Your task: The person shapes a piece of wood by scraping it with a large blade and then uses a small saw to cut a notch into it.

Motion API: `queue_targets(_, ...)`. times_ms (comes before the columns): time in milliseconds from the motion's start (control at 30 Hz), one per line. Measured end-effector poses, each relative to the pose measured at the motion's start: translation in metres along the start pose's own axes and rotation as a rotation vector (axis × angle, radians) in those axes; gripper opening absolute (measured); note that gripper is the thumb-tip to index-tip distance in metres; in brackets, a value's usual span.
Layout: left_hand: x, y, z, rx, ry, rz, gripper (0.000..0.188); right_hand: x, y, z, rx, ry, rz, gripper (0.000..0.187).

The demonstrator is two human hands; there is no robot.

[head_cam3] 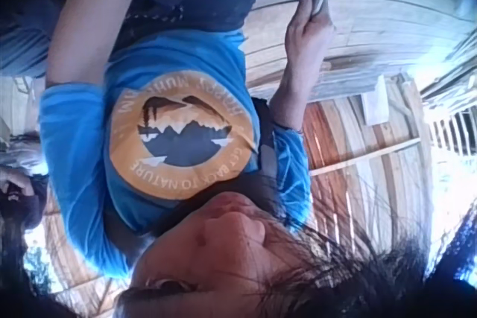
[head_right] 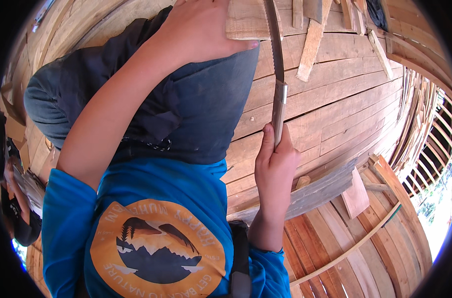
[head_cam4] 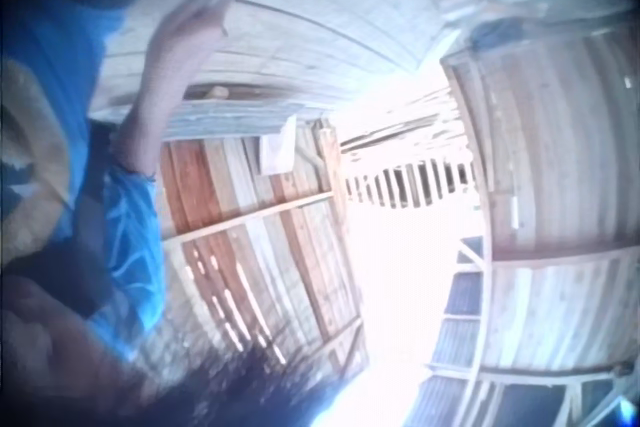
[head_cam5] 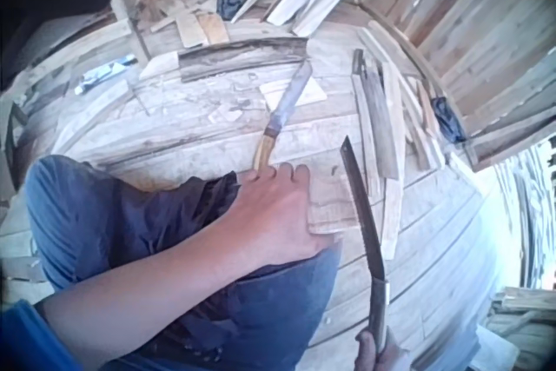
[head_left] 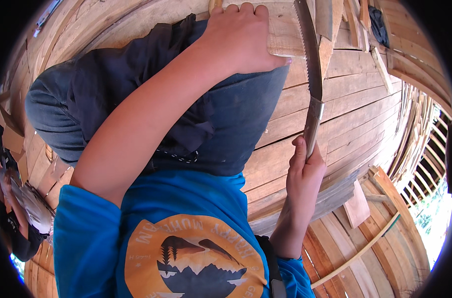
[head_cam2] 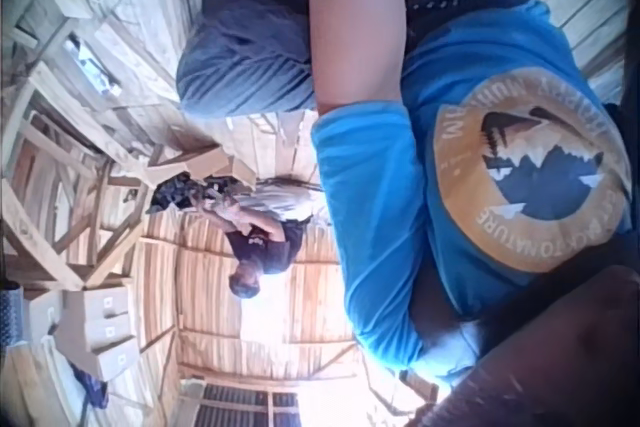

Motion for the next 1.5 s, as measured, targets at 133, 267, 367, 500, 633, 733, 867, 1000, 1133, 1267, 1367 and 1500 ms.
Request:
queue_targets(133, 0.001, -0.001, -0.009, 0.061, -0.12, -0.046, 0.079, 0.008, 0.005, -0.001, -0.026, 0.034, 0.015, 0.026)
queue_targets(267, 0.001, -0.002, -0.002, -0.049, -0.093, -0.034, 0.08, 0.011, 0.018, -0.009, -0.059, 0.103, 0.016, 0.028)
queue_targets(367, 0.007, 0.0, 0.021, -0.137, -0.014, -0.034, 0.087, 0.011, 0.023, -0.007, -0.045, 0.084, -0.021, 0.029)
queue_targets(500, 0.009, 0.0, 0.023, -0.124, 0.027, -0.035, 0.089, 0.014, 0.026, 0.0, 0.011, 0.04, -0.025, 0.029)
queue_targets(633, 0.009, -0.003, 0.013, -0.055, 0.004, -0.069, 0.088, 0.018, 0.024, 0.005, 0.018, 0.027, -0.028, 0.03)
queue_targets(733, 0.006, -0.006, 0.012, -0.06, 0.021, -0.085, 0.086, 0.016, 0.02, 0.006, 0.04, 0.018, -0.009, 0.03)
queue_targets(867, 0.004, -0.007, 0.014, -0.067, 0.034, -0.094, 0.084, 0.008, 0.002, 0.007, 0.043, 0.05, 0.036, 0.031)
queue_targets(1000, 0.009, -0.004, 0.013, -0.045, 0.049, 0.029, 0.084, 0.004, -0.005, 0.005, 0.054, 0.069, 0.047, 0.032)
queue_targets(1133, 0.014, 0.001, 0.013, 0.035, -0.002, -0.009, 0.087, 0.015, 0.011, 0.002, 0.072, 0.061, 0.019, 0.033)
queue_targets(1267, 0.005, -0.001, -0.022, 0.192, -0.091, -0.009, 0.083, 0.008, 0.004, -0.002, 0.113, 0.059, 0.073, 0.033)
queue_targets(1367, 0.004, -0.003, -0.03, 0.21, -0.103, -0.017, 0.082, 0.005, -0.009, -0.003, 0.103, 0.069, 0.071, 0.033)
queue_targets(1500, 0.006, -0.004, -0.021, 0.139, -0.108, -0.006, 0.084, 0.003, -0.007, -0.002, 0.107, 0.085, 0.088, 0.033)
Point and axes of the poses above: each hand's wrist, its own y-axis towards the middle knuckle, its own z-axis out of the palm, x = y × z, the point moved 1 cm from there along y, towards the middle knuckle, and after that the axes turned 5 degrees about z, right-handed, at the moved point
